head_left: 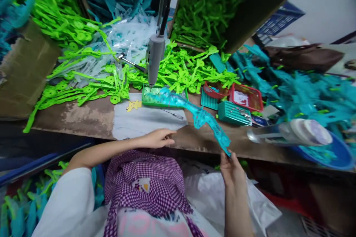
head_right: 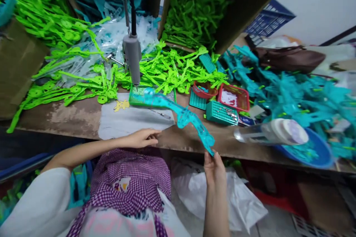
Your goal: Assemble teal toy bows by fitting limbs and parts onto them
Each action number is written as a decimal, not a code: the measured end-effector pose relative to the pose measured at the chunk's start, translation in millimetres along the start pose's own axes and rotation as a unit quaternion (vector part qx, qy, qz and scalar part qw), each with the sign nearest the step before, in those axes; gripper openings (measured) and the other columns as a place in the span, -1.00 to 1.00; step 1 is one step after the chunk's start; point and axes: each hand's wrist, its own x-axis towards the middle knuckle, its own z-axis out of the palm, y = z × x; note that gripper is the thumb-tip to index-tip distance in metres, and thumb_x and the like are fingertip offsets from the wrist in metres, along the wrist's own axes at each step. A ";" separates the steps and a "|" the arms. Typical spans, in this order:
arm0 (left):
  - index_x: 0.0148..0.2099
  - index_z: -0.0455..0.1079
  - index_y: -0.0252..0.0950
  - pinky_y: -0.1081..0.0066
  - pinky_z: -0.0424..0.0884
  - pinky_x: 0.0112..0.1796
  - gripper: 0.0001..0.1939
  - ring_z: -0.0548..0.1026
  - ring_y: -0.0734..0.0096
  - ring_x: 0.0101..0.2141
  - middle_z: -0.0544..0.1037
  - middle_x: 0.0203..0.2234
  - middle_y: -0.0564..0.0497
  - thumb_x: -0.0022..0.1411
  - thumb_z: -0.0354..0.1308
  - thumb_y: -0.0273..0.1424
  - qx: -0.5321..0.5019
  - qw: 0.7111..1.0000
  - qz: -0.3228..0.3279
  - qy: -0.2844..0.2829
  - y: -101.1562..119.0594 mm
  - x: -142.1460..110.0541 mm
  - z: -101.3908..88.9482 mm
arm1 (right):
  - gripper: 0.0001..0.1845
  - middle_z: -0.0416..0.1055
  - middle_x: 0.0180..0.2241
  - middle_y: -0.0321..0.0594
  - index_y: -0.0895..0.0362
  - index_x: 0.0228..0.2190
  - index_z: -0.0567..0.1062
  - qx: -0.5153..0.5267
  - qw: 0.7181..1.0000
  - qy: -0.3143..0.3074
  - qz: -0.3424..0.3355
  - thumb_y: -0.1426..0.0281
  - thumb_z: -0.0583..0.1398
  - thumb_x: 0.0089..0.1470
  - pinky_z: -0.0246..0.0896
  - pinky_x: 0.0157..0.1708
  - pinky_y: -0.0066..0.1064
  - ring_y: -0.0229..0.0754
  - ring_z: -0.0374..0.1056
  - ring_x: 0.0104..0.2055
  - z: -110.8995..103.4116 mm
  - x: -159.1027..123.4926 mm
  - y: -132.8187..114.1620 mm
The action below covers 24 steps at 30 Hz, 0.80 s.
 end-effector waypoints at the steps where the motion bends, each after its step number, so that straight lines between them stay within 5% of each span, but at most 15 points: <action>1: 0.28 0.25 -0.32 0.26 0.45 -0.10 -0.44 0.54 0.26 -0.18 0.53 -0.02 -0.21 0.30 0.12 -0.23 -0.022 1.000 -0.012 -0.007 -3.9 3.8 1.0 | -0.57 0.51 -0.46 -0.17 -0.01 -0.52 0.41 0.035 0.999 0.022 0.012 -0.09 0.27 -0.23 0.54 -0.20 -0.32 -0.07 0.54 -0.17 8.0 -11.9 4.0; 6: 0.33 0.15 -0.33 0.32 0.44 -0.21 -0.32 0.51 0.34 -0.25 0.48 0.03 -0.21 0.25 0.15 -0.18 -0.068 0.995 -0.060 -0.037 -9.9 15.3 -1.2 | -0.64 0.60 -0.30 -0.29 0.08 -0.42 0.53 0.288 0.949 0.066 0.106 0.19 0.45 -0.28 0.52 -0.12 -0.48 -0.27 0.54 -0.19 57.7 -58.2 3.3; 13: 0.27 0.21 -0.28 0.37 0.40 -0.25 -0.40 0.49 0.41 -0.28 0.48 -0.08 -0.11 0.27 0.13 -0.13 -0.148 0.985 -0.075 -0.052 -14.7 9.2 -1.1 | -0.52 0.58 -0.45 -0.34 0.17 -0.53 0.52 0.327 0.926 0.128 0.142 0.28 0.55 -0.57 0.53 -0.28 -0.58 -0.31 0.55 -0.35 13.0 -61.2 3.0; 15: 0.27 0.21 -0.30 0.36 0.40 -0.24 -0.36 0.49 0.41 -0.27 0.48 -0.09 -0.12 0.25 0.15 -0.10 -0.166 0.982 -0.072 -0.058 -14.3 8.4 1.1 | -0.52 0.59 -0.43 -0.33 0.17 -0.51 0.52 0.343 0.920 0.139 0.128 0.27 0.54 -0.53 0.52 -0.25 -0.58 -0.32 0.55 -0.33 18.3 -63.1 -0.1; 17: 0.30 0.16 -0.29 0.36 0.40 -0.25 -0.30 0.48 0.41 -0.28 0.46 -0.06 -0.14 0.23 0.17 -0.07 -0.170 0.982 -0.072 -0.052 -10.5 14.5 3.2 | -0.56 0.59 -0.37 -0.33 0.14 -0.49 0.50 0.370 0.913 0.131 0.109 0.27 0.52 -0.44 0.51 -0.18 -0.56 -0.32 0.56 -0.27 45.3 -68.3 -6.8; 21: 0.27 0.17 -0.28 0.25 0.41 -0.12 -0.25 0.47 0.27 -0.15 0.44 0.01 -0.18 0.14 0.25 -0.06 -0.190 0.979 -0.060 0.036 2.2 47.6 7.4 | -0.64 0.59 -0.26 -0.32 0.09 -0.46 0.43 0.394 0.912 0.055 0.097 0.20 0.44 -0.20 0.48 -0.02 -0.39 -0.24 0.55 -0.12 132.8 -89.2 -21.2; 24: 0.12 0.25 -0.27 0.26 0.41 -0.08 -0.35 0.46 0.26 -0.12 0.47 -0.09 -0.10 0.05 0.33 -0.12 -0.224 0.964 -0.046 0.133 5.5 70.1 7.1 | -0.74 0.55 -0.20 -0.44 -0.05 -0.38 0.39 0.298 0.952 -0.060 0.039 0.05 0.19 0.11 0.44 0.07 -0.20 -0.26 0.54 -0.10 182.7 -107.0 -28.9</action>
